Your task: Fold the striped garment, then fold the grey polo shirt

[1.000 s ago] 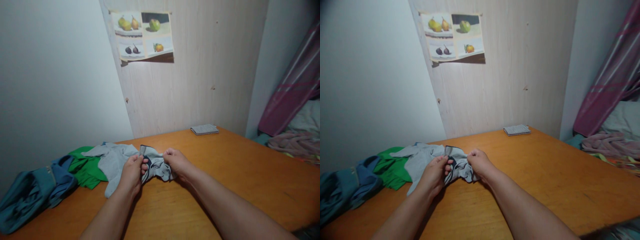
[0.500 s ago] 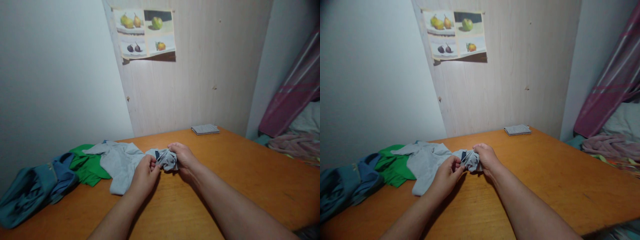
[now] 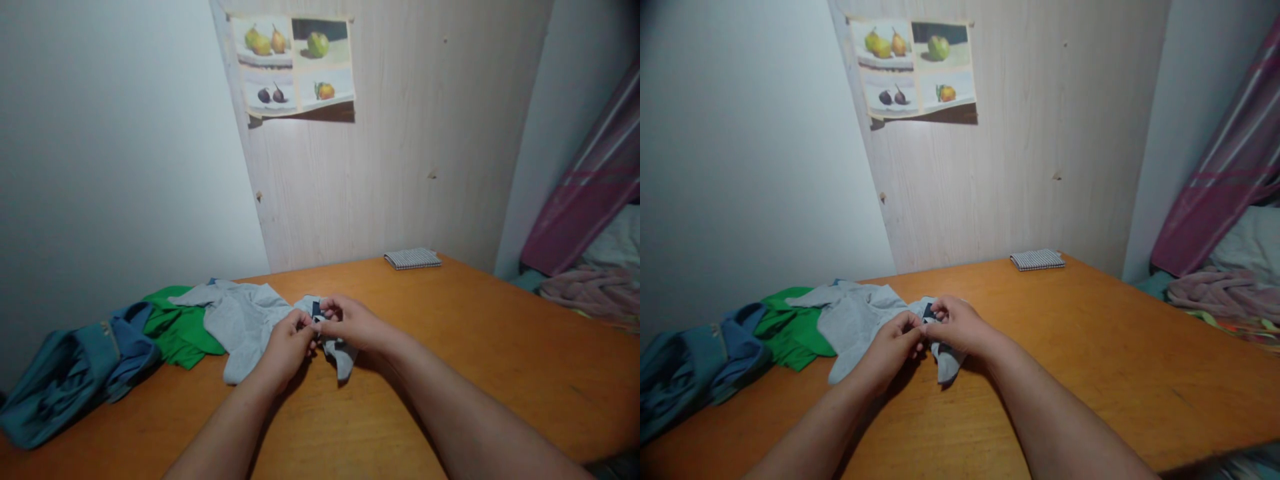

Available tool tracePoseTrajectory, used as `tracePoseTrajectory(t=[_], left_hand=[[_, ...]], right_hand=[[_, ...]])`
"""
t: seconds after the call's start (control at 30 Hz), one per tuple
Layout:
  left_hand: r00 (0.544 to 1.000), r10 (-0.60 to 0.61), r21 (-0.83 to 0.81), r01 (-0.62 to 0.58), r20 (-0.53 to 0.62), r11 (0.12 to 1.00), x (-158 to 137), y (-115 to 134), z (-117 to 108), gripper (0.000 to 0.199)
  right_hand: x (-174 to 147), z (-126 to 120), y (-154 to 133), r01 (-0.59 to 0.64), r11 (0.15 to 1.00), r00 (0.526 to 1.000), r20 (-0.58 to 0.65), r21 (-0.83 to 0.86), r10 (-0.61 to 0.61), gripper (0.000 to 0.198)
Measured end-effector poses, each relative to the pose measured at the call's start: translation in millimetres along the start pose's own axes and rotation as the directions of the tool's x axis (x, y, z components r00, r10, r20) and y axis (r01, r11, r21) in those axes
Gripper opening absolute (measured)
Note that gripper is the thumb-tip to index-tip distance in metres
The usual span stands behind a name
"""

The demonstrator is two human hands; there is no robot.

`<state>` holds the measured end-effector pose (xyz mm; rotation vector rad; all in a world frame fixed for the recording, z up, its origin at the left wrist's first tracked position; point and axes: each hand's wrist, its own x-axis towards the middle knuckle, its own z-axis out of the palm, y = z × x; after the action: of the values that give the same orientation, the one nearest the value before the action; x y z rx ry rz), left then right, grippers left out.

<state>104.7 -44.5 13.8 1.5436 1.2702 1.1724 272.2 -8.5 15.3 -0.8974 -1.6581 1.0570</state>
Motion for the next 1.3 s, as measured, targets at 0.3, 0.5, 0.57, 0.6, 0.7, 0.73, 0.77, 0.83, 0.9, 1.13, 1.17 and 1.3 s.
tracePoseTrajectory(t=[0.3,0.5,0.57,0.6,0.7,0.73,0.77,0.83,0.9,1.13,1.17,1.3], left_hand=[[0.999,0.000,-0.011,-0.001,-0.032,1.000,-5.3,10.8,-3.9,0.015],[0.999,-0.049,-0.116,0.050,0.006,0.992,-9.5,17.0,-3.0,0.013],[0.999,-0.053,-0.109,0.054,0.009,0.993,-9.4,17.9,-4.3,0.013],[0.998,-0.065,-0.119,0.067,0.020,0.991,-9.2,18.0,-5.0,0.013],[0.991,-0.113,-0.199,0.124,0.068,0.972,-8.8,17.7,-6.7,0.013],[0.987,-0.132,-0.228,0.149,0.090,0.962,-8.8,17.5,-7.0,0.013],[0.982,-0.150,-0.253,0.174,0.112,0.952,-8.7,17.3,-7.1,0.014],[0.974,-0.178,-0.283,0.213,0.143,0.935,-8.7,16.9,-6.9,0.017],[0.971,-0.185,-0.294,0.223,0.151,0.930,-8.5,16.6,-6.5,0.020],[0.968,-0.179,-0.300,0.227,0.179,0.926,-7.8,18.2,-8.1,0.019],[0.968,-0.174,-0.301,0.223,0.181,0.927,-7.7,18.3,-8.5,0.020],[0.975,-0.131,-0.277,0.177,0.177,0.944,-6.7,16.0,-9.8,0.019]], right_hand=[[1.9,6.3,3.1,-0.082,0.997,0.996,-0.022,0.018,0.082,0.006],[-2.9,6.7,-1.7,-0.125,0.988,0.991,0.057,0.087,0.121,0.010],[-3.5,6.7,-1.4,-0.135,0.985,0.990,0.056,0.107,0.130,0.011],[-3.6,6.8,-1.3,-0.137,0.984,0.990,0.053,0.115,0.131,0.011],[-4.0,7.0,-1.6,-0.130,0.985,0.991,0.038,0.114,0.126,0.012],[-4.2,7.1,-2.1,-0.122,0.987,0.992,0.029,0.105,0.120,0.012],[-4.4,7.2,-2.6,-0.116,0.989,0.993,0.024,0.094,0.115,0.012],[-4.7,7.3,-3.3,-0.120,0.989,0.993,0.020,0.081,0.119,0.011],[-4.9,7.5,-3.0,-0.141,0.986,0.990,0.031,0.087,0.139,0.009],[-4.4,8.3,-0.3,-0.156,0.983,0.987,0.042,0.101,0.152,0.009],[-4.3,8.3,-0.4,-0.154,0.983,0.988,0.038,0.096,0.151,0.009],[-3.3,7.8,0.6,-0.153,0.985,0.988,0.020,0.076,0.152,0.010]])
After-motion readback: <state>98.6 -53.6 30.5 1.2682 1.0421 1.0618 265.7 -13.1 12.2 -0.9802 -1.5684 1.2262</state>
